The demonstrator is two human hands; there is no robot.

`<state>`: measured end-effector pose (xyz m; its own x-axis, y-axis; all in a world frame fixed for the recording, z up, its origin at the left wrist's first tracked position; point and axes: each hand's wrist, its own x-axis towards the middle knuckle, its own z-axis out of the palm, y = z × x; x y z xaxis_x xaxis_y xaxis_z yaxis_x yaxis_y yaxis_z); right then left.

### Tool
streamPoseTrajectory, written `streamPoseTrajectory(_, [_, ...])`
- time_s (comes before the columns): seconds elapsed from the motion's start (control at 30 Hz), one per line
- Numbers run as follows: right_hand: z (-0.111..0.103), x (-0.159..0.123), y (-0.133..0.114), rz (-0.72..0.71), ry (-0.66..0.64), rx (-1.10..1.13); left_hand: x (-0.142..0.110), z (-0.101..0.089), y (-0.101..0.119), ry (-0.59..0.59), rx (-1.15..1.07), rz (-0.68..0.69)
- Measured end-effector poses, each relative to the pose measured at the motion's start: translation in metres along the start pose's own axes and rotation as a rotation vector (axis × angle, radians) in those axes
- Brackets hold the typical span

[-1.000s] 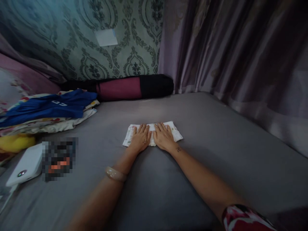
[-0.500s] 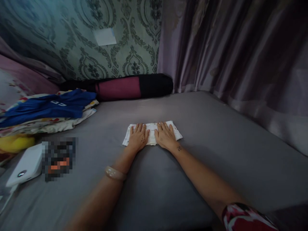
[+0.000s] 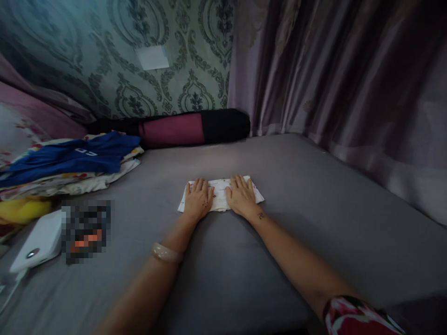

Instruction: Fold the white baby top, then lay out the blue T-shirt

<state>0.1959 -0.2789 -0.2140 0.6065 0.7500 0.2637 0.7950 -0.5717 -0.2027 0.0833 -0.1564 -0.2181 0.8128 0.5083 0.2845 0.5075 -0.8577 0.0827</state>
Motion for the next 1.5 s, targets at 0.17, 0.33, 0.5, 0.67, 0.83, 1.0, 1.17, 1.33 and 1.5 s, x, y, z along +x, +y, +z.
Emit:
streamPoseTrajectory(0.17, [0.001, 0.001, 0.003, 0.018, -0.049, -0.008, 0.001, 0.001, -0.001, -0.077, 0.034, -0.046])
streamPoseTrajectory(0.33, [0.005, 0.002, 0.004, 0.027, -0.072, 0.004, 0.002, 0.004, -0.001, -0.120, 0.030, -0.062])
streamPoseTrajectory(0.5, [0.004, 0.002, 0.004, 0.030, -0.068, 0.004, 0.000, -0.002, -0.001, -0.123, 0.021, -0.064])
streamPoseTrajectory(0.67, [-0.004, 0.002, 0.009, 0.050, -0.002, -0.030, -0.002, -0.011, -0.004, -0.090, 0.040, -0.081])
streamPoseTrajectory(0.83, [-0.007, 0.006, 0.021, 0.090, -0.001, -0.071, -0.001, -0.005, -0.015, -0.035, 0.056, -0.106])
streamPoseTrajectory(1.0, [-0.003, 0.011, 0.029, 0.137, -0.183, -0.052, 0.001, 0.003, -0.020, -0.179, 0.050, -0.142])
streamPoseTrajectory(1.17, [-0.002, 0.012, 0.030, 0.136, -0.171, -0.037, 0.003, -0.001, -0.019, -0.175, -0.033, -0.175])
streamPoseTrajectory(1.33, [-0.010, 0.013, 0.029, 0.124, -0.185, -0.048, 0.006, -0.004, -0.023, -0.107, -0.183, -0.204])
streamPoseTrajectory(1.5, [-0.014, 0.011, 0.024, -0.014, -0.117, -0.067, 0.008, 0.001, -0.031, 0.058, -0.303, -0.192])
